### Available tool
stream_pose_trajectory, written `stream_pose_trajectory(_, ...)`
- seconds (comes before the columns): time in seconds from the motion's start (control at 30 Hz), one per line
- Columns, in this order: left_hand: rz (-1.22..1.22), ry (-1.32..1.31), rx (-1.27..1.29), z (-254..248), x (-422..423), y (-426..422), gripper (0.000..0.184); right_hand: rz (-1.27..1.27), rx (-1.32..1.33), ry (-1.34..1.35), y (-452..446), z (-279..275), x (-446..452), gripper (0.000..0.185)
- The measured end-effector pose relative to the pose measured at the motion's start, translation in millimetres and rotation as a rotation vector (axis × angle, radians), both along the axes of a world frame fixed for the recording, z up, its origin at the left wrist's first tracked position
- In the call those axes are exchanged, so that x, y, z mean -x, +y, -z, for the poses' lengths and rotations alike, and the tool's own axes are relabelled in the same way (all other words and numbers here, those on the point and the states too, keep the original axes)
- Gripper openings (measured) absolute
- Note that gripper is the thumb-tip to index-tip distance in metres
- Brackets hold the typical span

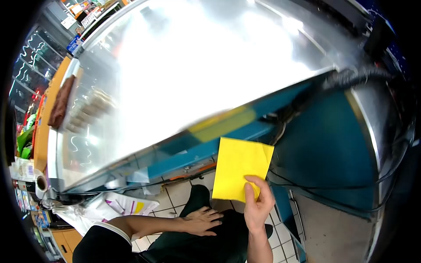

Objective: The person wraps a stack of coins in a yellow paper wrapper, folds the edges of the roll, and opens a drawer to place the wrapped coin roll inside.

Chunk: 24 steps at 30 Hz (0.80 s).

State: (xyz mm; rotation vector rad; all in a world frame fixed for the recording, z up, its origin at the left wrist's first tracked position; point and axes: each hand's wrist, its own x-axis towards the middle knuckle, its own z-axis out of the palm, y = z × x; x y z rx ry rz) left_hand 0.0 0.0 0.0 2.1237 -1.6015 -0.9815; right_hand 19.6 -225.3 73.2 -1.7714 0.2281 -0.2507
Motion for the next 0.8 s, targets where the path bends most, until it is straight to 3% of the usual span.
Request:
stream_pose_trajectory(0.1,-0.018,0.062,-0.125,-13,-13,-9,0.053,0.158,-0.234,0.036,13,-32,-14,0.065)
stream_pose_trajectory(0.17,-0.061,0.063,-0.09,-25,0,11,0.052,0.195,-0.662,0.104,35,-54,-5,0.067)
stream_pose_trajectory(0.3,-0.13,0.011,-0.081,-27,12,22,0.058,0.201,-0.743,0.247,48,-101,14,0.068)
stream_pose_trajectory(0.33,-0.239,0.085,-0.173,-43,6,18,0.063,0.216,-0.719,0.245,51,-115,19,0.047)
stream_pose_trajectory(0.37,-0.332,0.22,-0.259,-42,6,18,0.066,0.207,-0.71,0.249,51,-123,28,0.047)
stream_pose_trajectory(0.43,-0.718,0.751,-0.256,-28,13,13,0.066,0.082,-0.551,0.291,45,-142,42,0.022)
stream_pose_trajectory(0.47,-0.724,0.77,-0.243,-40,26,11,0.066,0.154,-0.534,0.29,48,-162,44,0.009)
stream_pose_trajectory(0.53,-0.95,1.313,0.002,-127,26,0,0.065,0.138,-0.44,0.303,41,-186,53,0.009)
stream_pose_trajectory(0.57,-0.956,1.326,0.013,-166,26,-6,0.065,0.125,-0.364,0.303,38,-200,58,0.009)
stream_pose_trajectory(0.63,-1.169,1.739,0.281,-232,20,-11,0.064,0.11,-0.303,0.317,36,-232,60,0.01)
stream_pose_trajectory(0.7,-1.127,1.8,0.544,-269,12,-1,0.062,0.038,-0.167,0.326,30,-255,64,0.012)
stream_pose_trajectory(0.73,-1.024,1.657,0.597,-280,5,5,0.062,-0.024,-0.057,0.335,29,-266,64,0.011)
stream_pose_trajectory(0.77,-1.182,1.406,0.643,-295,6,-1,0.038,-0.028,-0.042,0.34,31,-283,61,0.011)
stream_pose_trajectory(0.8,-1.209,1.22,0.569,-319,-5,1,0.031,-0.085,0.007,0.355,35,-300,56,0.012)
